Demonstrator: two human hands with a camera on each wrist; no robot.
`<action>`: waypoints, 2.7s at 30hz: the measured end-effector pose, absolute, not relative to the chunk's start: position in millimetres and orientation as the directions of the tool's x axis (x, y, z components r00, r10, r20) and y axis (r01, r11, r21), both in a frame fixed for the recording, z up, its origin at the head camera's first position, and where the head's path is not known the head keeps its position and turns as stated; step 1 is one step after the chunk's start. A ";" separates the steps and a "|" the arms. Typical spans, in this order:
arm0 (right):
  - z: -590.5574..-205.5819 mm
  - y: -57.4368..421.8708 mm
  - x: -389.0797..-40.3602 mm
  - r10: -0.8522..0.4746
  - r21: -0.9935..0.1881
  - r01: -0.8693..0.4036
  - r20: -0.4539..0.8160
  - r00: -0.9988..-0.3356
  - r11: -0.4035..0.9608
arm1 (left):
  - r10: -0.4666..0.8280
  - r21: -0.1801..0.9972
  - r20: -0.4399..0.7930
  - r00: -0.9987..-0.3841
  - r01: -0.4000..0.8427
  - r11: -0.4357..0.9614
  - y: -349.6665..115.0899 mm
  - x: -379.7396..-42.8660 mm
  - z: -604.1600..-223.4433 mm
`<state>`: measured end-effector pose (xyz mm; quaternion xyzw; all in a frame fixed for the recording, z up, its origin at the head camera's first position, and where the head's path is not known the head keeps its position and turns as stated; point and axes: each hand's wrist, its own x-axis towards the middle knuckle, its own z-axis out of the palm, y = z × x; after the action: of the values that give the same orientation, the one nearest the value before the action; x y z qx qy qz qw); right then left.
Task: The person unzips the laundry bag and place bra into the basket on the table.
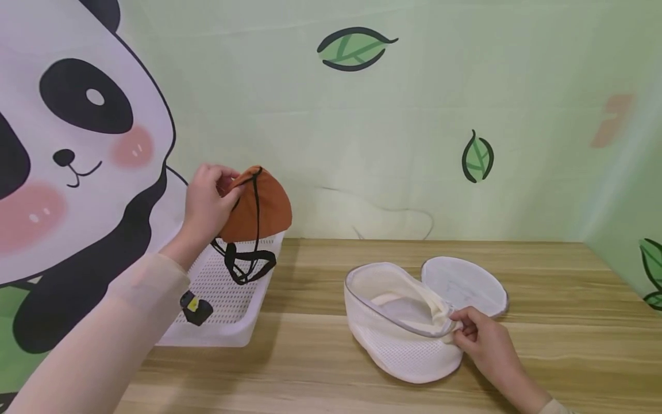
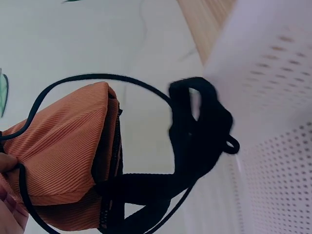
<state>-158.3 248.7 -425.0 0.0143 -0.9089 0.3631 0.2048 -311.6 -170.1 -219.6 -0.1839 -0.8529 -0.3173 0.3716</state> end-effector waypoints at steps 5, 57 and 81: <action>-424.9 249.6 -157.4 0.123 -0.646 -0.166 0.377 -0.918 0.745 | 0.115 0.391 0.710 -0.694 0.526 0.756 -178.7 -313.2 -232.8; -422.8 249.5 -156.2 0.119 -0.663 -0.159 0.353 -0.928 0.731 | -0.177 0.654 0.384 -0.906 0.132 0.745 -250.1 -309.2 -302.6; -420.2 249.2 -157.4 0.115 -0.642 -0.160 0.365 -0.924 0.749 | 0.100 0.594 0.061 -0.993 0.116 0.796 -264.4 -315.7 -324.6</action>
<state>-157.4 249.2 -420.2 0.0123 -0.9148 0.3537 0.1945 -315.7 -264.4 -324.6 -0.0570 -0.9476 -0.3141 0.0133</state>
